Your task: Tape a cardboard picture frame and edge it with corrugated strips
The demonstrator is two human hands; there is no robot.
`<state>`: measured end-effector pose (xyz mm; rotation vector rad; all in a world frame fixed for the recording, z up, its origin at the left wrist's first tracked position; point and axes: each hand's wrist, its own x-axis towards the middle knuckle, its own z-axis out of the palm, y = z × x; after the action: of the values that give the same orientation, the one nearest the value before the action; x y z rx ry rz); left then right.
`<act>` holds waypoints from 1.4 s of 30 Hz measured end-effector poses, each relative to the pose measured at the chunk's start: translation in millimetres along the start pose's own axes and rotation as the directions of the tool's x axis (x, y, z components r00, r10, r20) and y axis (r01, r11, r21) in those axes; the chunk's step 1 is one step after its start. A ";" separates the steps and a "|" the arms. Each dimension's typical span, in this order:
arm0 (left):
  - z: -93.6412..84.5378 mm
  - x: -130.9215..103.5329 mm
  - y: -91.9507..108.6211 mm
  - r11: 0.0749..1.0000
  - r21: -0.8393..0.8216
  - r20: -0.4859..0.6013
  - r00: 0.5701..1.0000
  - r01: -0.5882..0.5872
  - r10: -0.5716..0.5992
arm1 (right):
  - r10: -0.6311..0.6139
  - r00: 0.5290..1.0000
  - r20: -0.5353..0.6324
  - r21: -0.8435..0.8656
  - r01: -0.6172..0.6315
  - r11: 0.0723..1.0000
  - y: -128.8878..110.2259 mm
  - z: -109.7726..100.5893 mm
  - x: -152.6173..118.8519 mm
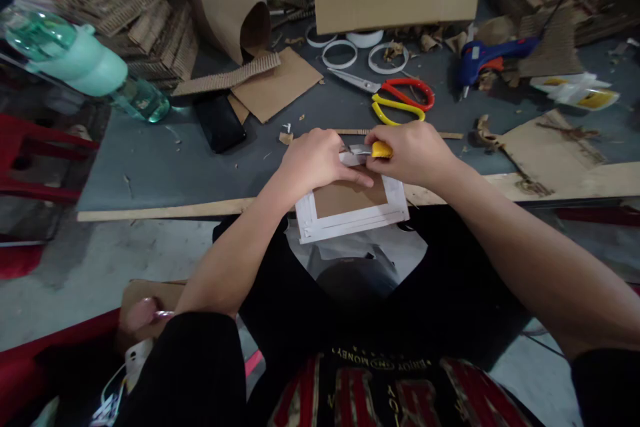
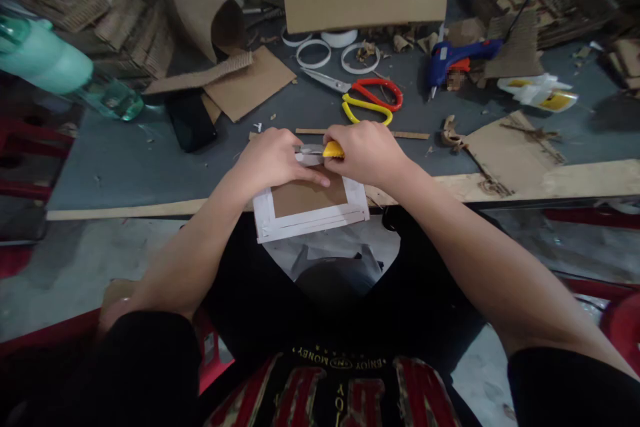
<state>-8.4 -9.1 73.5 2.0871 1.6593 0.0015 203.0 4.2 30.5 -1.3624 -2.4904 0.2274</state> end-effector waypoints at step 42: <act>0.9 -7.5 12.8 0.989 -0.135 -0.042 0.997 -0.068 0.063 | 0.123 0.989 0.077 -0.098 -0.115 0.989 0.5 -17.5 5.6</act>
<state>1.6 -18.3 79.5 2.0492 1.5652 0.1717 206.3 9.2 48.0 -1.5722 -2.5182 0.1989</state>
